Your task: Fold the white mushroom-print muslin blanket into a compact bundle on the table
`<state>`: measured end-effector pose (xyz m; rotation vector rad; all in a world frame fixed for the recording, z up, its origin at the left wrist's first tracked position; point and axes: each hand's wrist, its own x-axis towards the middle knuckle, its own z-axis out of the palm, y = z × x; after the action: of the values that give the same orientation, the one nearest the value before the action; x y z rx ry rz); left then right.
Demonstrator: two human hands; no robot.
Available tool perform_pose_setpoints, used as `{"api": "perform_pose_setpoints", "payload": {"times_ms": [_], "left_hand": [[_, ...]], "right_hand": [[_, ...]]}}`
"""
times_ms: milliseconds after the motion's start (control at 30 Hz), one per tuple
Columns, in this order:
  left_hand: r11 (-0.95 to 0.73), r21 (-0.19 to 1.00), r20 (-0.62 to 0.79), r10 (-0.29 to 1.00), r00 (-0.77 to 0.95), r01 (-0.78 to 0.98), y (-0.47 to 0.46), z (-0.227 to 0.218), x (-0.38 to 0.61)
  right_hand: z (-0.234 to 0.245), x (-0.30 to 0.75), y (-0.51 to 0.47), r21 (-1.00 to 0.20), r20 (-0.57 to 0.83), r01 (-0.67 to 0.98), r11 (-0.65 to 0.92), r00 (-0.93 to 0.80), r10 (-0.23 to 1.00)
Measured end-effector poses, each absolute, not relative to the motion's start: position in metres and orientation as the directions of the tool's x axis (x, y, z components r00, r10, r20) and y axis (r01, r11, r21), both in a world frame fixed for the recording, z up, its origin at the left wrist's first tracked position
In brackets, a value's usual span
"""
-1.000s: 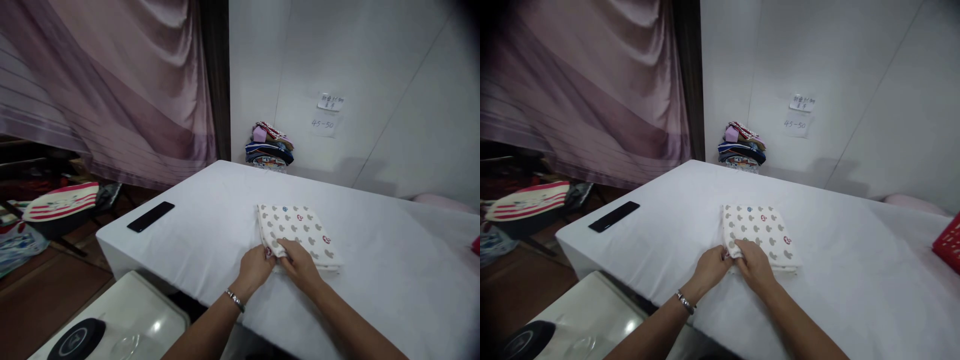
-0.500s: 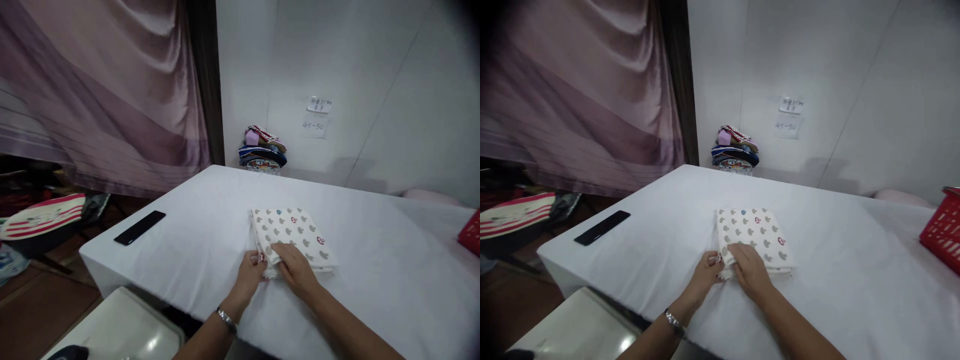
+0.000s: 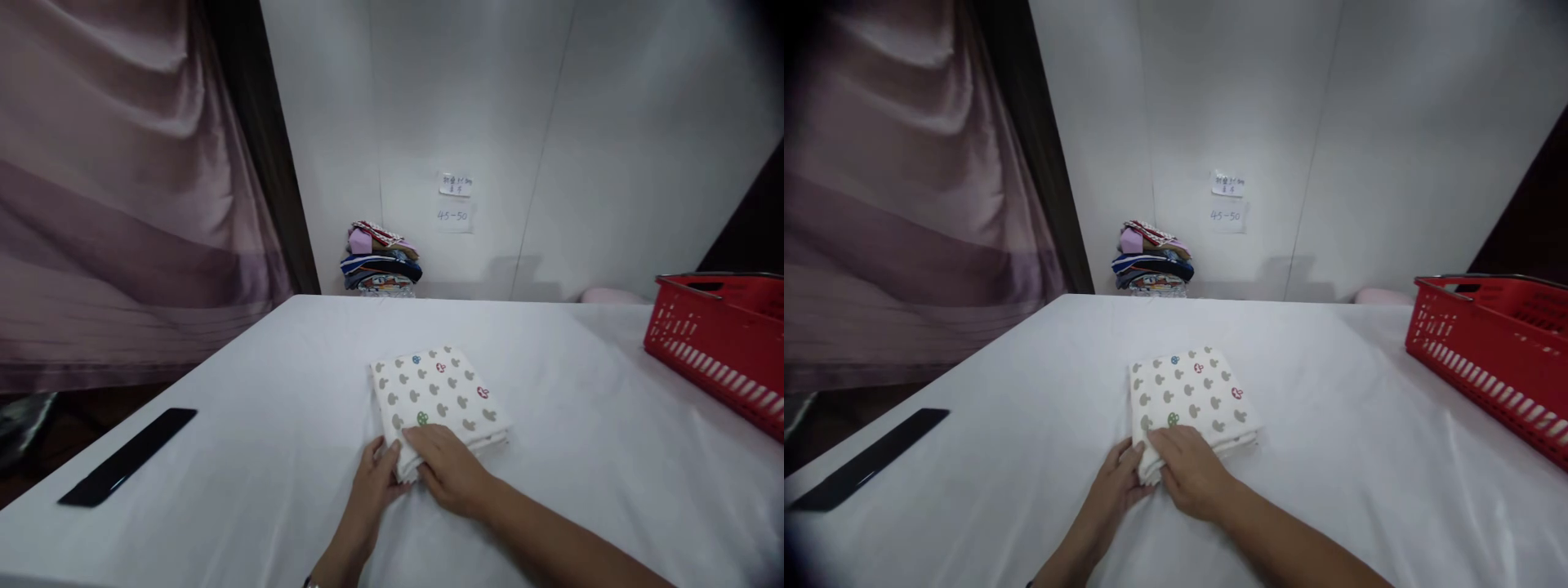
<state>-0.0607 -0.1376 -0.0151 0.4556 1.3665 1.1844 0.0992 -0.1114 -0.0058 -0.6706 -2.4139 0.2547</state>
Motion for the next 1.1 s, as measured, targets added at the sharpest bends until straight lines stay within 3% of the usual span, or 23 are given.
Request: {"api": "perform_pose_setpoints", "payload": {"times_ms": [133, 200, 300, 367, 433, 500, 600, 933, 1100], "left_hand": [[0.461, 0.835, -0.527, 0.826, -0.199, -0.300, -0.134, -0.013, -0.062], [0.467, 0.843, -0.519, 0.837, -0.174, -0.268, -0.134, -0.009, -0.064], [0.473, 0.845, -0.517, 0.842, -0.156, -0.248, -0.135, -0.002, -0.065], [0.492, 0.833, -0.536, 0.831, -0.150, -0.255, -0.134, 0.003, -0.065], [0.510, 0.817, -0.557, 0.820, -0.133, -0.270, -0.132, 0.007, -0.064], [0.529, 0.804, -0.571, 0.813, -0.109, -0.270, -0.131, 0.010, -0.063], [0.522, 0.817, -0.560, 0.820, -0.121, -0.243, -0.131, 0.010, -0.063], [0.511, 0.840, -0.539, 0.826, -0.165, -0.182, -0.127, 0.004, -0.064], [0.527, 0.835, -0.549, 0.819, -0.168, -0.157, -0.126, 0.006, -0.064]], "right_hand": [[-0.002, 0.139, -0.109, -0.269, 0.478, 0.428, 0.862, -0.718, 0.506], [-0.002, 0.168, -0.101, -0.279, 0.510, 0.502, 0.819, -0.645, 0.569], [-0.004, 0.213, -0.084, -0.506, 0.533, 0.645, 0.572, -0.287, 0.796], [-0.005, 0.234, -0.074, -0.715, 0.365, 0.637, 0.288, -0.011, 0.931], [-0.004, 0.245, -0.066, -0.844, 0.118, 0.536, 0.035, 0.121, 0.986], [-0.002, 0.246, -0.062, -0.887, -0.080, 0.444, -0.124, 0.117, 0.990], [0.003, 0.237, -0.061, -0.868, -0.224, 0.444, -0.223, 0.052, 0.973], [0.021, 0.231, -0.052, -0.728, -0.328, 0.646, -0.231, -0.032, 0.944], [0.017, 0.232, -0.052, -0.721, -0.409, 0.639, -0.268, -0.079, 0.909]]}}
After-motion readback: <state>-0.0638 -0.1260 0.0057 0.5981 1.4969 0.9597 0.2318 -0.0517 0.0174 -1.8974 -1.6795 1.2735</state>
